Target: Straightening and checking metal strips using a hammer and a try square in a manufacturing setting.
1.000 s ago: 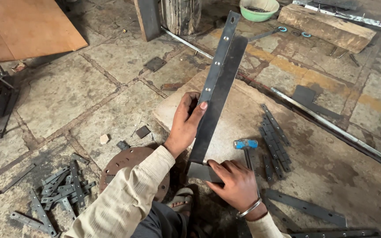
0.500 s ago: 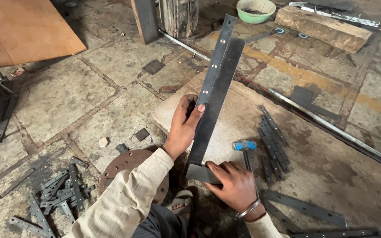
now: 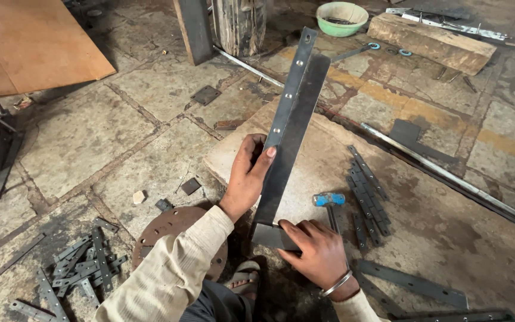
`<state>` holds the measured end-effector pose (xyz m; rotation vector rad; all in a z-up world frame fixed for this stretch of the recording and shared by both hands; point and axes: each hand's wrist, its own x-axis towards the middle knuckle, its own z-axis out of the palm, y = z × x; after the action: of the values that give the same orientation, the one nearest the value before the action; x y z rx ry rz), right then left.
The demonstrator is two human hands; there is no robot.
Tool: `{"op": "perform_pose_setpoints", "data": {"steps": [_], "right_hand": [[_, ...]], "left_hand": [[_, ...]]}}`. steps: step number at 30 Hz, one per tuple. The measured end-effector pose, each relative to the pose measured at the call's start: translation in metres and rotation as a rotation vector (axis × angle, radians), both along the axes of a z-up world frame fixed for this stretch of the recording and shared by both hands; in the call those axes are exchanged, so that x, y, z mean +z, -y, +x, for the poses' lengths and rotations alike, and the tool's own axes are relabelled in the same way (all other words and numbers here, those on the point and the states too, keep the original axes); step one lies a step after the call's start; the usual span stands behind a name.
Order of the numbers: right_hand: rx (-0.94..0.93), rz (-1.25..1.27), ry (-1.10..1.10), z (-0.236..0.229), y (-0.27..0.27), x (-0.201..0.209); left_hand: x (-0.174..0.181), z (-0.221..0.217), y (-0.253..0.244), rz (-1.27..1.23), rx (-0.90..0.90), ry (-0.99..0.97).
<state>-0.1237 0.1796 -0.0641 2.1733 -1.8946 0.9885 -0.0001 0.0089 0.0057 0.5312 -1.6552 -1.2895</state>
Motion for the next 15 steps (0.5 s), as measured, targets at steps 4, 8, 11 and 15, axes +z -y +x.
{"op": "perform_pose_setpoints", "data": {"steps": [4,8,11,15], "right_hand": [[-0.006,-0.024,0.008,0.0013,0.0001,0.0044],[-0.019,-0.038,0.002,0.0002,-0.0004,0.0059],[-0.018,-0.03,-0.003,-0.0011,-0.0001,0.0034],[-0.018,-0.025,-0.012,-0.0018,-0.0007,0.0022]], "left_hand": [[-0.002,-0.0003,-0.0007,-0.007,-0.01,-0.004],[-0.0012,-0.0007,-0.0024,-0.008,0.003,0.017],[-0.0013,-0.0009,-0.0027,-0.02,0.008,0.013],[-0.0047,-0.0019,-0.0023,-0.02,0.021,0.011]]}}
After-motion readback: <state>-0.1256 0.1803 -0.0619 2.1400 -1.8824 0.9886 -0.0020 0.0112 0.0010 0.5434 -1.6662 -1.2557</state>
